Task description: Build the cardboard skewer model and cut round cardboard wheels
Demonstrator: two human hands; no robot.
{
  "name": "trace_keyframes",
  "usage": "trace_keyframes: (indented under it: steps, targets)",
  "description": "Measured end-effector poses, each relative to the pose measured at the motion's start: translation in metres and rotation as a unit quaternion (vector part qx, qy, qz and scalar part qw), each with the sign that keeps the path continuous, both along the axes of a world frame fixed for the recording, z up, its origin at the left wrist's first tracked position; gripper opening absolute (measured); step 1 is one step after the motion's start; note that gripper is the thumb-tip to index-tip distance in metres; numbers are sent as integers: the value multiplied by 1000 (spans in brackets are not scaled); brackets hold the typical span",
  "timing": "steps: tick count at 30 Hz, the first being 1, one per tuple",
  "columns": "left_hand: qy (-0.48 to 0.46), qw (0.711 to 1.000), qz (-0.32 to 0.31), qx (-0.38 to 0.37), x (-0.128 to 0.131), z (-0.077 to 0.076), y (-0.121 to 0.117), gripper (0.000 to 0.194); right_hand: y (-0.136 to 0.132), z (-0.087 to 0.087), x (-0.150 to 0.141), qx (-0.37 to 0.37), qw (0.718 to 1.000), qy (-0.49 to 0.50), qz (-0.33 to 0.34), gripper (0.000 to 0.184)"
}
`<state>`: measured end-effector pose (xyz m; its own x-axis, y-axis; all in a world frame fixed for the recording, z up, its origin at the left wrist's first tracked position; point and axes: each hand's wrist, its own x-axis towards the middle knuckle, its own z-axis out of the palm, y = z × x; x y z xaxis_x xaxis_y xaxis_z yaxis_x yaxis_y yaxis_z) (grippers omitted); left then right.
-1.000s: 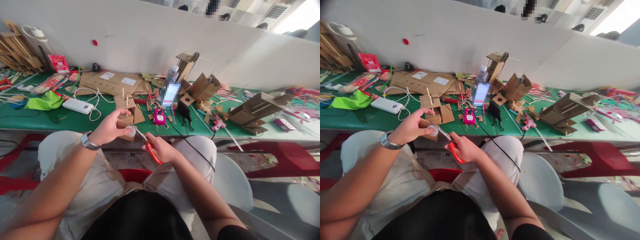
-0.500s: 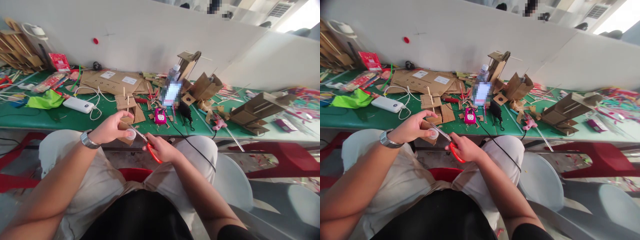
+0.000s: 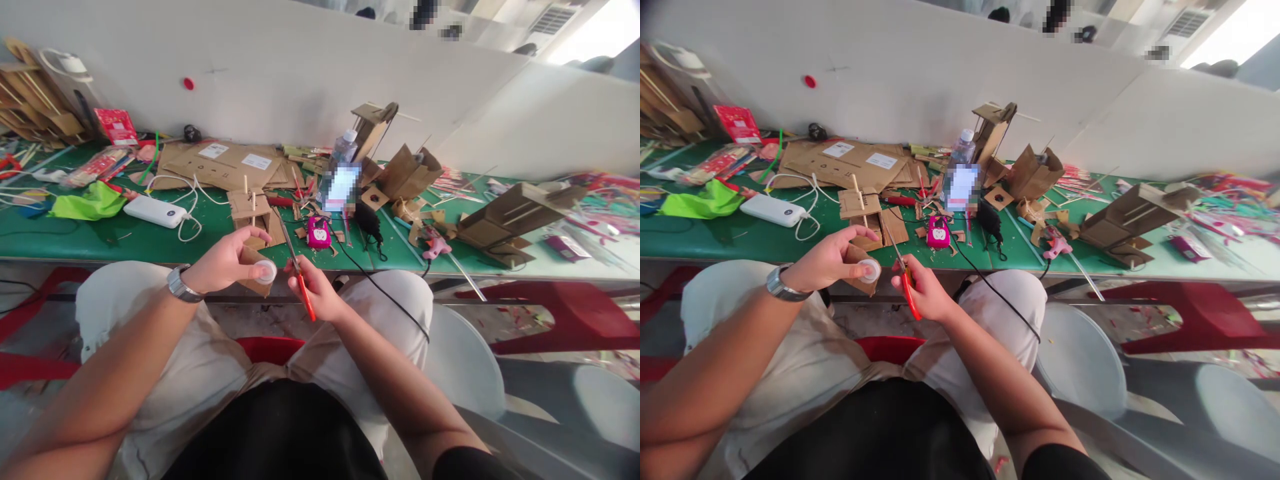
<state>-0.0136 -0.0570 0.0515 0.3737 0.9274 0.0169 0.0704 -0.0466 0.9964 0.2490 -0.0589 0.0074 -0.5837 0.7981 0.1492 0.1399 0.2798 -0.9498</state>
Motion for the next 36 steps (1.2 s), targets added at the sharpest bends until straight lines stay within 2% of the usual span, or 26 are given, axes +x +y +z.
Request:
trace_keyframes:
  steps: [6,10,14,17,19,22,26,33,36]
  targets:
    - [5,998,12,-54,11,-9,-2,61,-6,-8,-13,-143,981,134,-4,53]
    - [-10,995,-16,-93,17,-11,-3,65,-9,-2,-16,-137,976,171,-12,52]
    - [-34,993,-31,-111,20,-10,-4,70,-11,1,-15,-125,977,173,26,56]
    - [-31,992,-36,-115,21,-11,-4,72,-12,-2,-16,-128,979,158,11,57]
    - [-2,995,-30,-93,21,-12,-4,68,-13,-6,-19,-136,980,146,-14,57]
    - [88,996,5,-2,21,-14,-3,56,-12,-13,-23,-137,979,137,-61,55]
    - [200,971,56,118,21,-18,-4,52,-9,-19,-24,-91,983,117,-108,51]
    - [255,953,52,152,27,-17,-9,44,-9,-26,-23,-7,989,25,-147,41]
    - [269,946,67,170,29,-17,-9,39,-9,-27,-25,10,987,21,-160,40]
